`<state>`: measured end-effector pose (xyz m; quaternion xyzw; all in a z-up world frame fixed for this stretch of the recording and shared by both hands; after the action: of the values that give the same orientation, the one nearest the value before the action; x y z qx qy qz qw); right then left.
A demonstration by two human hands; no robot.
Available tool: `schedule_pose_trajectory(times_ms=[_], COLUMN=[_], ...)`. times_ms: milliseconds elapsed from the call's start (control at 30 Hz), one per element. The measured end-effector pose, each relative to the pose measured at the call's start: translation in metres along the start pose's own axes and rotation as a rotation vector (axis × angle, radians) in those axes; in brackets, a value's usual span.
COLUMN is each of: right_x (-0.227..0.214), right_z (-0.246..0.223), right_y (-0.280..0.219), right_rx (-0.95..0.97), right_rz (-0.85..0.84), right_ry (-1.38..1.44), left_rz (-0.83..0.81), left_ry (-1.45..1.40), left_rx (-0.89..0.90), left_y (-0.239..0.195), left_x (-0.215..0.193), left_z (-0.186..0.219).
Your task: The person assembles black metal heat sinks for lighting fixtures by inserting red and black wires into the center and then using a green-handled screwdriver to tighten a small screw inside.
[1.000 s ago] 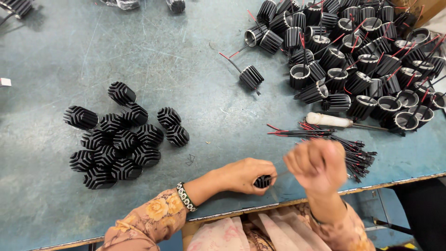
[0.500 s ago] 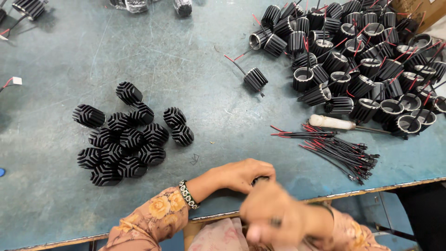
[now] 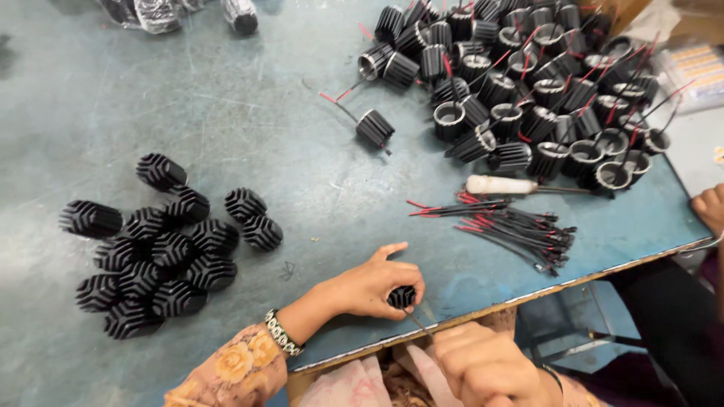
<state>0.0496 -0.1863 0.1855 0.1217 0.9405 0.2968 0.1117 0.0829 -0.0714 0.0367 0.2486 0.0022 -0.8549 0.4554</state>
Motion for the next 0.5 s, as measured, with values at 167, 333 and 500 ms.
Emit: schedule_pose_trajectory(times_ms=[167, 333, 500], right_x=[-0.018, -0.036, 0.023], right_z=[0.045, 0.108, 0.071], right_y=[0.011, 0.040, 0.048], right_rx=[0.093, 0.400, 0.203], right_rz=[0.509, 0.560, -0.006], right_ry=[0.065, 0.310, -0.044], left_rz=[0.053, 0.074, 0.132], left_ry=[0.075, 0.086, -0.043], left_rx=[0.024, -0.052, 0.060], left_y=[-0.005, -0.012, -0.010], left_x=[0.002, 0.012, 0.003], left_z=[-0.005, -0.031, -0.030])
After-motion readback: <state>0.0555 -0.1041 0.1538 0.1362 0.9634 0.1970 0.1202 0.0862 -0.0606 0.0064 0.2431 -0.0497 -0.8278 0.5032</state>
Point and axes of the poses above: each hand's wrist, its own y-axis towards the middle knuckle, its own x-axis out of the palm, z = x × y, the point moved 8 cm from there along y, towards the middle knuckle, and after that the axes turned 3 degrees about z, right-handed, at the moved point
